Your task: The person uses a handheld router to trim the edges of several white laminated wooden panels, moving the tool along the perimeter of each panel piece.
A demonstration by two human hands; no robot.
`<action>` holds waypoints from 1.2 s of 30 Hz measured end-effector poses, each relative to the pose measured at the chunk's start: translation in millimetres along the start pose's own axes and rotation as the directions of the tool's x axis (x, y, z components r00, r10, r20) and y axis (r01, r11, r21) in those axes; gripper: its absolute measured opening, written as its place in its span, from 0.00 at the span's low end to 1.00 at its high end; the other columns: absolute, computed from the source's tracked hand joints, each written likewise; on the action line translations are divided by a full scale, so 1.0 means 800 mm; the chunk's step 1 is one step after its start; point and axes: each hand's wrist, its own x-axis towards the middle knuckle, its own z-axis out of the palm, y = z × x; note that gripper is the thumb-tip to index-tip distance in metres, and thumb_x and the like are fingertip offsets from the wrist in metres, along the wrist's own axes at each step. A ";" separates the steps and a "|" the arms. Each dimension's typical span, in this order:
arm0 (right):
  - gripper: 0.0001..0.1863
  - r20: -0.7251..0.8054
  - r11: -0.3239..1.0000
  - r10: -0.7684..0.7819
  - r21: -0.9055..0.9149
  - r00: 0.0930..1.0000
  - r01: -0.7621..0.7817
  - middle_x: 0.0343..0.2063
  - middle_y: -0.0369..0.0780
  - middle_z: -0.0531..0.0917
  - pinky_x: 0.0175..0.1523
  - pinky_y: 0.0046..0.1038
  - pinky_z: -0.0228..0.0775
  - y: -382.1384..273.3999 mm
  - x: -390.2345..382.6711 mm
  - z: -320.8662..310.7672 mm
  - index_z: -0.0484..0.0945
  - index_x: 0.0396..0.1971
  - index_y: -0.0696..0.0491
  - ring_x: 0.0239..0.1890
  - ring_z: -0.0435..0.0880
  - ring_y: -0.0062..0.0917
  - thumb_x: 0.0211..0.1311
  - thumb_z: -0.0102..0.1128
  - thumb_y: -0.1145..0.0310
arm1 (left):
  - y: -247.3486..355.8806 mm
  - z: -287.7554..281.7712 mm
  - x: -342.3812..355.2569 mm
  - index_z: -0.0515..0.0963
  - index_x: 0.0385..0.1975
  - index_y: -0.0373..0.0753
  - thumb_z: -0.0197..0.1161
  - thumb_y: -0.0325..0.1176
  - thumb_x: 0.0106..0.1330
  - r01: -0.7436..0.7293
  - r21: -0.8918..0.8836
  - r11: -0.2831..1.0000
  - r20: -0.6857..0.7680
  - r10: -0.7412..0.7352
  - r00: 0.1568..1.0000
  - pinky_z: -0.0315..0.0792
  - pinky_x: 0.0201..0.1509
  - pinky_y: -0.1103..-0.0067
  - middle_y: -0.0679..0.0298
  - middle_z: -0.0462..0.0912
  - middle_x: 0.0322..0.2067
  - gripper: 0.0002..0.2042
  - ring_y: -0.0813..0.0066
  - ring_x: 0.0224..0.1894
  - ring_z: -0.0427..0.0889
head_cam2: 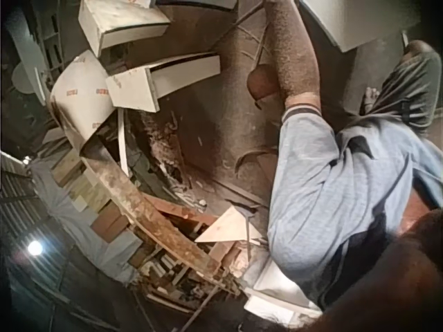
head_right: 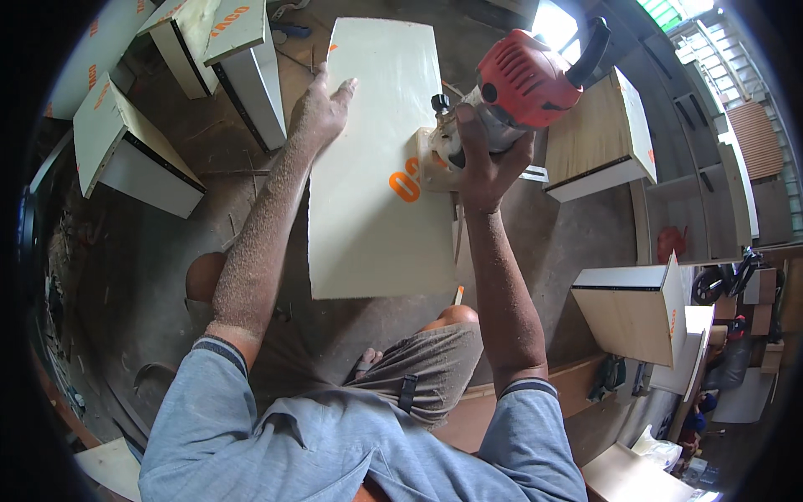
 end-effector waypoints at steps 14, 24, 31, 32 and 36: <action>0.24 -0.039 1.000 -0.022 0.003 0.999 0.022 0.38 0.39 0.80 0.47 0.25 0.72 0.065 0.074 0.041 0.72 0.50 0.61 0.38 0.79 0.22 0.56 0.70 0.70 | 0.026 -0.021 -0.012 0.46 0.72 0.29 0.53 0.49 0.72 0.115 -0.072 0.991 0.146 -0.104 0.984 0.77 0.56 0.63 0.34 0.80 0.45 0.38 0.44 0.50 0.82; 0.22 -0.023 0.999 -0.051 -0.014 0.998 0.051 0.38 0.38 0.80 0.47 0.26 0.72 0.107 0.119 0.074 0.74 0.48 0.61 0.39 0.79 0.22 0.59 0.69 0.64 | 0.029 -0.025 -0.010 0.41 0.72 0.30 0.58 0.50 0.68 0.185 -0.124 0.975 0.223 -0.154 0.962 0.75 0.61 0.64 0.37 0.79 0.50 0.44 0.48 0.54 0.81; 0.22 -0.052 0.994 -0.095 -0.050 0.994 0.092 0.37 0.38 0.81 0.46 0.26 0.73 0.143 0.155 0.093 0.75 0.46 0.61 0.37 0.80 0.22 0.58 0.71 0.64 | 0.023 -0.022 -0.006 0.41 0.72 0.29 0.64 0.52 0.62 0.142 -0.156 0.978 0.218 -0.106 0.970 0.75 0.60 0.66 0.42 0.79 0.52 0.50 0.51 0.54 0.82; 0.22 -0.054 0.994 -0.102 -0.055 0.993 0.099 0.36 0.38 0.81 0.46 0.26 0.72 0.146 0.160 0.096 0.76 0.46 0.61 0.37 0.80 0.22 0.58 0.71 0.64 | 0.022 -0.022 -0.006 0.38 0.72 0.27 0.64 0.51 0.62 0.121 -0.172 0.978 0.222 -0.081 0.972 0.77 0.56 0.66 0.42 0.81 0.47 0.51 0.51 0.50 0.83; 0.21 -0.054 0.992 -0.124 -0.039 0.991 0.122 0.36 0.38 0.82 0.45 0.26 0.72 0.162 0.175 0.107 0.76 0.45 0.60 0.37 0.80 0.21 0.58 0.71 0.63 | 0.026 -0.028 -0.006 0.40 0.72 0.28 0.69 0.49 0.60 0.188 -0.202 0.961 0.279 -0.127 0.952 0.77 0.57 0.67 0.45 0.80 0.52 0.52 0.54 0.53 0.82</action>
